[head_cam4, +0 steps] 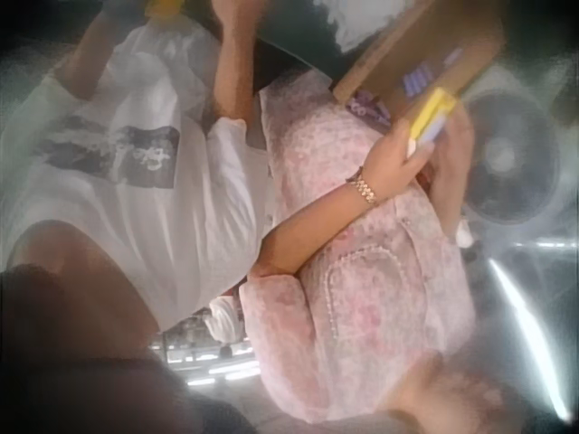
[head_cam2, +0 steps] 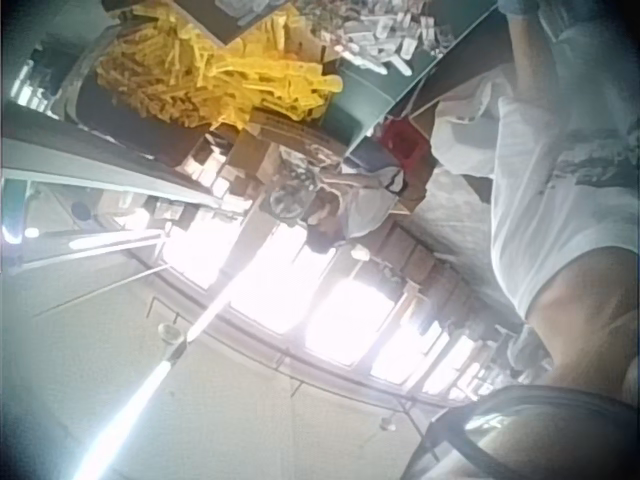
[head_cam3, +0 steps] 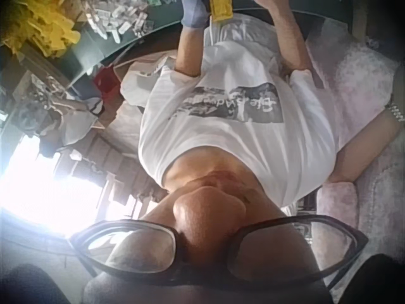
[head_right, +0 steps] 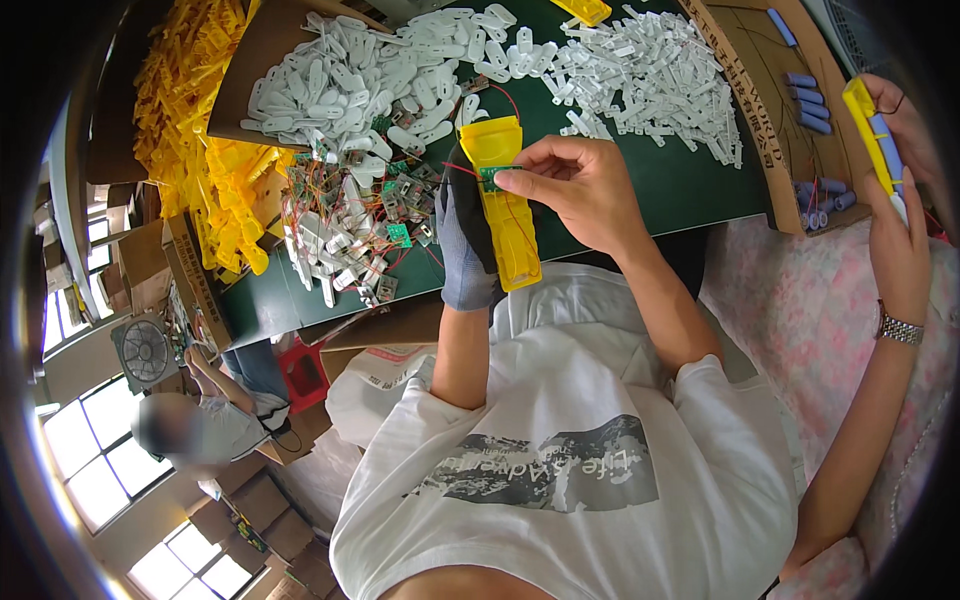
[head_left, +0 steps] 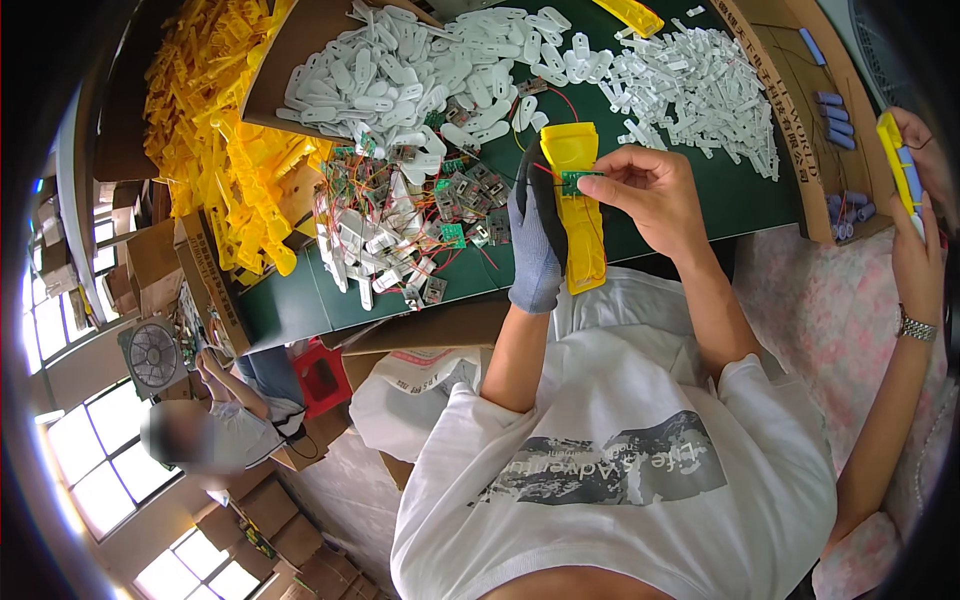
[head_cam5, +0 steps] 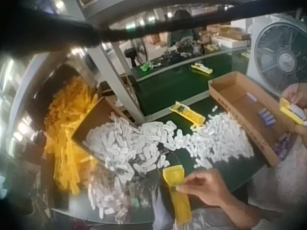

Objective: The person assembles yellow plastic flashlight housings by inserting circuit boards, batteries, lens covers, and reflectors into them on an assembly line. The assembly is performed by hand while wearing work gloves.

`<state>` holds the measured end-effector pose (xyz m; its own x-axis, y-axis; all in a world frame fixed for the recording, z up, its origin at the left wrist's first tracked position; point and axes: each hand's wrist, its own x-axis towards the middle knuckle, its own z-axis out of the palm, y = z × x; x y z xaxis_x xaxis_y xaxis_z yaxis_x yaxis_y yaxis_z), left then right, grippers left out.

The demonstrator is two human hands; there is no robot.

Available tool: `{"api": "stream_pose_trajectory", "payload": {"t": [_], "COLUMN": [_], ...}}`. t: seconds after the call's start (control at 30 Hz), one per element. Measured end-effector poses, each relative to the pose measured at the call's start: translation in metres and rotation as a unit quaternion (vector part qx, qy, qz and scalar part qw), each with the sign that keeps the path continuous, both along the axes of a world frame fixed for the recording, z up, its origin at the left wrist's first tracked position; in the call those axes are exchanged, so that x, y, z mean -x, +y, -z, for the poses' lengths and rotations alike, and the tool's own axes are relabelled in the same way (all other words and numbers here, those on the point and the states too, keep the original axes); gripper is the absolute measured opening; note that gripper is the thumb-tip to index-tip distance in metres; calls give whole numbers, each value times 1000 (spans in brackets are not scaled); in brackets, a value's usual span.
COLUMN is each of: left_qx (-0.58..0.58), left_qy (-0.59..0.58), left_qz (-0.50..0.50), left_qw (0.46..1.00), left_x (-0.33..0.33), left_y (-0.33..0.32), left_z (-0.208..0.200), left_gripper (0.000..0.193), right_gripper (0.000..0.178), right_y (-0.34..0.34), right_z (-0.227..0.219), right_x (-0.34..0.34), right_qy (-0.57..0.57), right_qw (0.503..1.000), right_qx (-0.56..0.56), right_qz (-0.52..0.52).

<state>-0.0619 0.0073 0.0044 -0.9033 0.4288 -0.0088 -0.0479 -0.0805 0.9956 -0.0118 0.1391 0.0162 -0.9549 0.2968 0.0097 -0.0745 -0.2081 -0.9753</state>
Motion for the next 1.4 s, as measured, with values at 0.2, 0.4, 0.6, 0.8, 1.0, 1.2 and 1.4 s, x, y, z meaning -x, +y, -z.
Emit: {"api": "stream_pose_trajectory", "payload": {"t": [0.2, 0.4, 0.6, 0.8, 1.0, 1.2, 1.4], "left_qx": [-45, -52, -25, -8, -72, -81, -142], "left_qy": [-48, -113, -135, -132, -215, -150, -207], "left_qz": [-18, -33, -21, 40, 101, 51, 18], "left_qw": [998, 992, 990, 990, 969, 984, 968], "left_x": [-3, -6, -7, -7, -14, -13, -12], "left_y": [6, 5, 5, 0, -6, -3, 0], "left_z": [-3, -1, -3, 8, 9, 20, 13], "left_gripper": [34, 31, 32, 34, 29, 30, 30], "right_gripper": [13, 13, 13, 16, 18, 23, 15], "right_y": [0, 6, 7, 5, 8, 1, -2], "right_z": [4, 9, 14, 17, 20, 24, 5], "right_x": [-3, -2, -2, -3, -7, -4, -13], "right_qy": [-5, -9, -11, -19, -64, -51, -56], "right_qw": [1000, 1000, 1000, 998, 984, 996, 936], "right_qx": [5, -4, -5, -56, -158, 4, -341], "right_qz": [8, 2, -1, 36, 52, 72, 71]}}
